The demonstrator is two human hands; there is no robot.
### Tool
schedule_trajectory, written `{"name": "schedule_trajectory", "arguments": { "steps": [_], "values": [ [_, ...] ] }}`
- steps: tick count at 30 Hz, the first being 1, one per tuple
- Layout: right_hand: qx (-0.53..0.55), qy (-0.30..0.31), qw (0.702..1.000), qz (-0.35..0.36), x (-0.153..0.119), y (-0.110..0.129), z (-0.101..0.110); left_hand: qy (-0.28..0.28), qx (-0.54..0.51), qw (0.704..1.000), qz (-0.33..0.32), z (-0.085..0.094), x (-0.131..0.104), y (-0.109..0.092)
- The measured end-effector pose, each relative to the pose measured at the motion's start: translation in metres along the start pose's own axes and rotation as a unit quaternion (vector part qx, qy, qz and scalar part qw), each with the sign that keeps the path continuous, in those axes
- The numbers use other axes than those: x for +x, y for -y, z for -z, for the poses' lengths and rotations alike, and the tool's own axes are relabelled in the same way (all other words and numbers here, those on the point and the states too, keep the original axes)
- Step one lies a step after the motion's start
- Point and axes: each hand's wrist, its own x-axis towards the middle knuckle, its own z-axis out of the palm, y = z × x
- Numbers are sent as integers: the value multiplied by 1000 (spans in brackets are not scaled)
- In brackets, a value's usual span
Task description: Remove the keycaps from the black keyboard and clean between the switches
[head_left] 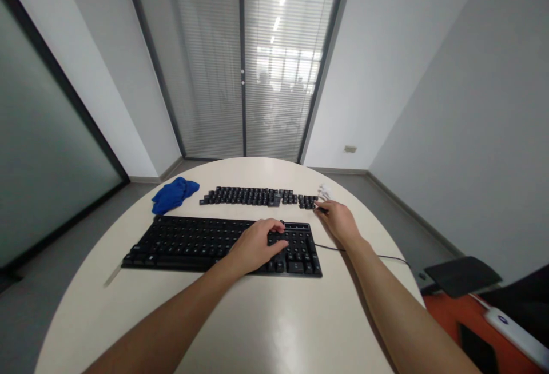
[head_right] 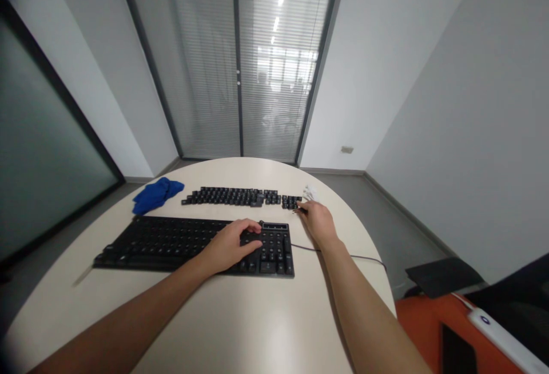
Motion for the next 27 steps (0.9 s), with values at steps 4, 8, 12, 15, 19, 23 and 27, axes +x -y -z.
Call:
{"name": "schedule_trajectory", "arguments": {
  "steps": [4, 8, 12, 15, 19, 23, 27],
  "values": [
    [21, -18, 1000, 10, -1, 5, 12, 27, 74, 994, -81, 5, -4, -11],
    [84, -55, 995, 27, -5, 18, 33, 63, 111, 984, -127, 7, -7, -17],
    [192, -56, 978, 56, -11, 32, 52, 70, 108, 984, -124, 7, -6, -15],
    [281, 1, 959, 35, -15, 39, 58, 76, 107, 983, -126, 7, -6, -14],
    [361, 54, 931, -16, -18, 42, 53, 91, 110, 980, -138, 9, -6, -16],
    [365, 99, 925, -31, -18, 44, 43, 92, 111, 980, -136, 8, -6, -18],
    [367, 116, 923, -26, -17, 47, 37, 90, 115, 980, -136, 8, -6, -19]
  ]
}}
